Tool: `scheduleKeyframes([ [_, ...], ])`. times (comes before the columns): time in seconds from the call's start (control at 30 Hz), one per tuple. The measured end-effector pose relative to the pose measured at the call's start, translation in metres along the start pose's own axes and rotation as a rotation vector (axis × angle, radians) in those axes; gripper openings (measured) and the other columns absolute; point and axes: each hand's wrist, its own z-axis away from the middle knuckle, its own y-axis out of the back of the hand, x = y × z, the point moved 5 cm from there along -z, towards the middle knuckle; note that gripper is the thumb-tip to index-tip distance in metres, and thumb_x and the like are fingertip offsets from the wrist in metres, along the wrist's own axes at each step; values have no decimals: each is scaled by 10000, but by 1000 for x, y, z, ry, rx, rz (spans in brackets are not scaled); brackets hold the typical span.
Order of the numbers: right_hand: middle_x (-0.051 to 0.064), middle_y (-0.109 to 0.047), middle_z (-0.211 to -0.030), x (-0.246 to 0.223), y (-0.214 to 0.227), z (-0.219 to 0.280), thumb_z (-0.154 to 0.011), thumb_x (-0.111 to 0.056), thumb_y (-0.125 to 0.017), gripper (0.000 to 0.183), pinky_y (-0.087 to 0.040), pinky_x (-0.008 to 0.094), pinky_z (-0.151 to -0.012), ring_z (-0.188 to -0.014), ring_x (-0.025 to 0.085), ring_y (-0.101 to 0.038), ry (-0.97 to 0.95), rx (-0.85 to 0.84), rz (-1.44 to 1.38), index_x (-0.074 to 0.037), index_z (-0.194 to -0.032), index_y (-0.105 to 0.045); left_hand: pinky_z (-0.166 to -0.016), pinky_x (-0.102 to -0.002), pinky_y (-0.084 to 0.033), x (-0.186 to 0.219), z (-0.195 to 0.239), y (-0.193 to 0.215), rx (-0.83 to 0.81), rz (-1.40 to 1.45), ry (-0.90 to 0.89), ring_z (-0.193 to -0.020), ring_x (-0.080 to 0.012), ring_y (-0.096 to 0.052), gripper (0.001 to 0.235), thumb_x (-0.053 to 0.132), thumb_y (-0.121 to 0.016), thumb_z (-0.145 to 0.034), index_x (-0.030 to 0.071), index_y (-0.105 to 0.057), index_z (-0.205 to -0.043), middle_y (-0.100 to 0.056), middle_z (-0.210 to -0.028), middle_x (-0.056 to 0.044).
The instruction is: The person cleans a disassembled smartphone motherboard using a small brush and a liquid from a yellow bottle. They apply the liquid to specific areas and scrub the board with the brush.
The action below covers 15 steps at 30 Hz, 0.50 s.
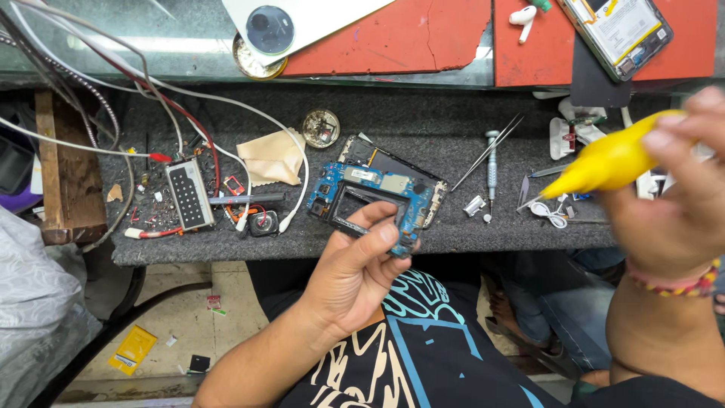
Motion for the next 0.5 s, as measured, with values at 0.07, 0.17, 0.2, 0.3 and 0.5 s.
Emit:
scheduleKeyframes([
  [0.07,158,-583,-1209,-29,-7,-11,-843,-3,-910,461,-517,544,-1088,-1212,392,-566,104,-41,61,-58,-1202,-626,-806,-284,-634,0,3,-3,-5,12,4,-929,-187,-735,341,9,-703,-945,10,-560,-1254,-710,-1055,-117],
  [0.17,123,-593,-1171,-48,-10,-18,-780,-22,-930,434,-525,607,-1096,-1181,396,-577,167,-65,103,-100,-1134,-690,-800,-291,-635,0,6,-5,-18,8,8,-931,-190,-735,347,12,-703,-945,7,-559,-1261,-713,-1062,-122],
  [0.2,113,-594,-1167,-51,-11,-18,-777,-26,-933,420,-525,616,-1098,-1175,388,-579,181,-72,110,-114,-1121,-709,-793,-293,-635,0,7,-5,-23,2,8,-932,-193,-738,349,15,-702,-943,6,-559,-1261,-714,-1062,-125],
  [0.3,116,-588,-1148,-54,-8,-14,-780,2,-932,409,-532,642,-1084,-1172,401,-572,216,-82,142,-135,-1115,-743,-802,-298,-640,-1,9,-5,-45,26,29,-937,-190,-733,361,9,-702,-947,3,-552,-1275,-712,-1086,-122],
  [0.5,142,-602,-1110,-55,-1,-12,-730,-26,-934,436,-522,673,-1035,-1151,435,-549,328,-146,196,-146,-1109,-754,-807,-292,-642,-2,10,-4,-53,20,45,-969,-201,-733,376,8,-705,-953,-8,-545,-1293,-705,-1100,-134],
])
